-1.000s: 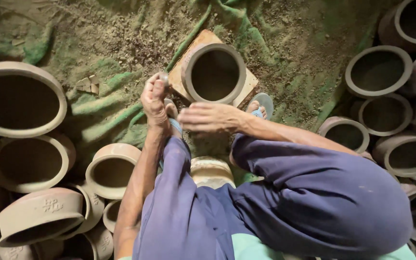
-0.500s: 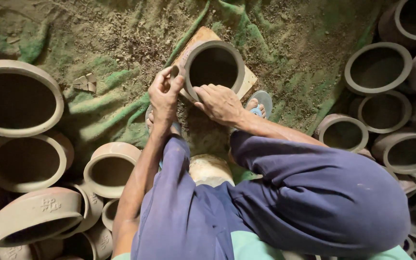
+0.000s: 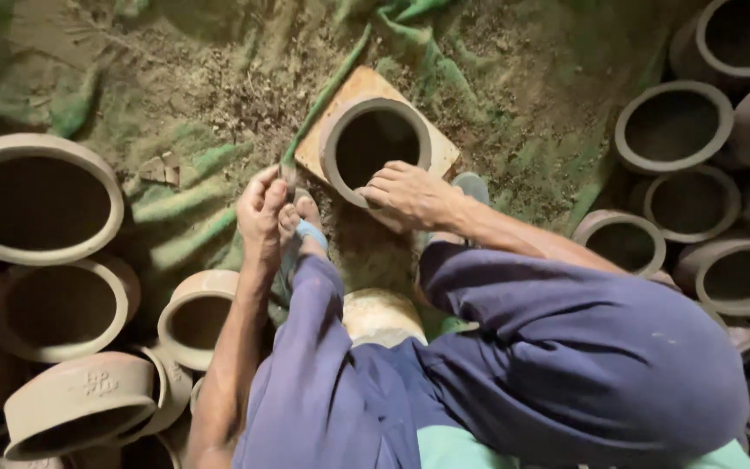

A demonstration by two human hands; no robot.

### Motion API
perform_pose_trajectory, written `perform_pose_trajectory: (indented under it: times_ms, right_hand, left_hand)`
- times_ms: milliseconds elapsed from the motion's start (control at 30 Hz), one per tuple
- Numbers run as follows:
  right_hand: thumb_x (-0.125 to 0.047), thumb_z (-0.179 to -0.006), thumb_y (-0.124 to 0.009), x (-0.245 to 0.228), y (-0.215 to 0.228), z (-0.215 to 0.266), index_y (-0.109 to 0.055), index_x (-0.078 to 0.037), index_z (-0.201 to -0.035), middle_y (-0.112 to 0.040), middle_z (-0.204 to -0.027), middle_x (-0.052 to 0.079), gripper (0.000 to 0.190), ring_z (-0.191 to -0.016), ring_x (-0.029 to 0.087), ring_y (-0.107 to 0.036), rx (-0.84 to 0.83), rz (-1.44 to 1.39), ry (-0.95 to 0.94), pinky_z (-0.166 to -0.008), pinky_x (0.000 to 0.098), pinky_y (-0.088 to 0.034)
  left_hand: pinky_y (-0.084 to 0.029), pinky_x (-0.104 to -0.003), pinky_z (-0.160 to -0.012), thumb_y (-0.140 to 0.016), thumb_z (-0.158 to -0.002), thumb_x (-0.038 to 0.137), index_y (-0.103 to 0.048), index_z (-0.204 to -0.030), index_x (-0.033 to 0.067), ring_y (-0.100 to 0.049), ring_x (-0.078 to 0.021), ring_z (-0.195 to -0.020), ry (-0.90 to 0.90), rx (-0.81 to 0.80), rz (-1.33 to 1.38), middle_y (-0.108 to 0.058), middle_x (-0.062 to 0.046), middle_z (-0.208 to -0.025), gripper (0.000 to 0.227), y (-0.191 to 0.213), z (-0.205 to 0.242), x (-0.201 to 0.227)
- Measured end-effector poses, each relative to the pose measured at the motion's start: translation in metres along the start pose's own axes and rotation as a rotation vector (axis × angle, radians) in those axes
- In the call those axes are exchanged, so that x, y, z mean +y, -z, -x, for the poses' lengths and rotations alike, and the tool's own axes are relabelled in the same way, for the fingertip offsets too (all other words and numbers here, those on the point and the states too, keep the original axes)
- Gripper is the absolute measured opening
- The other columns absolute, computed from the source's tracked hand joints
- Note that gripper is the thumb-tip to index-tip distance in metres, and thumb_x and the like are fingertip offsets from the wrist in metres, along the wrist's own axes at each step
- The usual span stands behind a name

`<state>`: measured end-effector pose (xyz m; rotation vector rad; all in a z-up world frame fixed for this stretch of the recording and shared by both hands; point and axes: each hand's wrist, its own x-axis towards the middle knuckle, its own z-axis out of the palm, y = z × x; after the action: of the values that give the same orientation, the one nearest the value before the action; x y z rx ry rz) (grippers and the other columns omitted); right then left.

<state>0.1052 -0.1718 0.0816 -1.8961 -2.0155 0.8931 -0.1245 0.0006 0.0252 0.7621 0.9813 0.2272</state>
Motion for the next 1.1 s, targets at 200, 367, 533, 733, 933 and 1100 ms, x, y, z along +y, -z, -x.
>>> perform_pose_trajectory:
  times_ms: [200,367,533,733,933,1100]
  right_hand:
    - [-0.036,-0.092,-0.070,-0.013,-0.001,0.003,-0.059,-0.005,-0.128,-0.068,-0.109,0.009,0.049,-0.106,0.025,-0.063,-0.015,0.064,0.084,-0.098,0.0387,-0.047]
    - [-0.044,-0.091,-0.072,-0.031,-0.011,-0.017,-0.060,-0.002,-0.123,-0.063,-0.094,0.011,0.054,-0.093,0.028,-0.062,-0.009,-0.003,-0.079,-0.086,0.0395,-0.049]
    - [-0.039,-0.092,-0.072,-0.026,-0.027,-0.016,-0.058,-0.008,-0.100,-0.060,-0.087,0.007,0.034,-0.083,0.024,-0.062,0.087,0.048,-0.081,-0.074,0.0378,-0.047]
    - [-0.037,-0.094,-0.071,-0.021,-0.032,-0.015,-0.055,-0.010,-0.089,-0.060,-0.079,0.008,0.031,-0.074,0.026,-0.065,0.109,0.010,-0.071,-0.069,0.0393,-0.050]
    - [-0.040,-0.096,-0.069,-0.018,-0.032,-0.014,-0.058,-0.008,-0.087,-0.061,-0.069,0.011,0.036,-0.066,0.030,-0.065,-0.024,0.026,-0.161,-0.064,0.0413,-0.053]
    - [-0.044,-0.094,-0.066,-0.014,-0.040,-0.011,-0.061,-0.006,-0.087,-0.064,-0.072,0.014,0.039,-0.065,0.035,-0.066,0.062,0.091,-0.063,-0.062,0.0446,-0.054]
  left_hand:
    - [-0.048,-0.024,-0.080,-0.074,-0.099,0.025,-0.060,-0.137,-0.0021,-0.059,-0.0095,-0.091,-0.218,0.007,-0.132,-0.067,-0.005,-0.110,0.049,-0.032,-0.012,-0.015]
    - [-0.050,-0.028,-0.101,-0.076,-0.098,0.022,-0.059,-0.136,-0.0034,-0.063,-0.0134,-0.112,-0.359,0.005,-0.151,-0.067,-0.008,-0.124,0.049,-0.048,-0.020,-0.026]
    - [-0.051,-0.028,-0.102,-0.076,-0.097,0.022,-0.062,-0.134,-0.0036,-0.064,-0.0143,-0.113,-0.351,-0.003,-0.197,-0.069,-0.008,-0.123,0.047,-0.055,-0.030,-0.024]
    - [-0.056,-0.028,-0.090,-0.077,-0.094,0.028,-0.070,-0.126,0.0036,-0.072,-0.0161,-0.103,-0.313,-0.125,-0.505,-0.076,-0.009,-0.114,0.041,-0.075,-0.054,0.032]
    - [-0.058,-0.037,-0.078,-0.082,-0.085,0.042,-0.077,-0.110,0.0048,-0.074,-0.0254,-0.087,-0.462,-0.309,-0.904,-0.076,-0.017,-0.099,0.046,-0.119,-0.099,0.057]
    - [-0.057,-0.043,-0.078,-0.081,-0.085,0.047,-0.081,-0.098,0.0089,-0.072,-0.0280,-0.082,-0.593,-0.532,-1.197,-0.075,-0.016,-0.089,0.040,-0.180,-0.101,0.070]
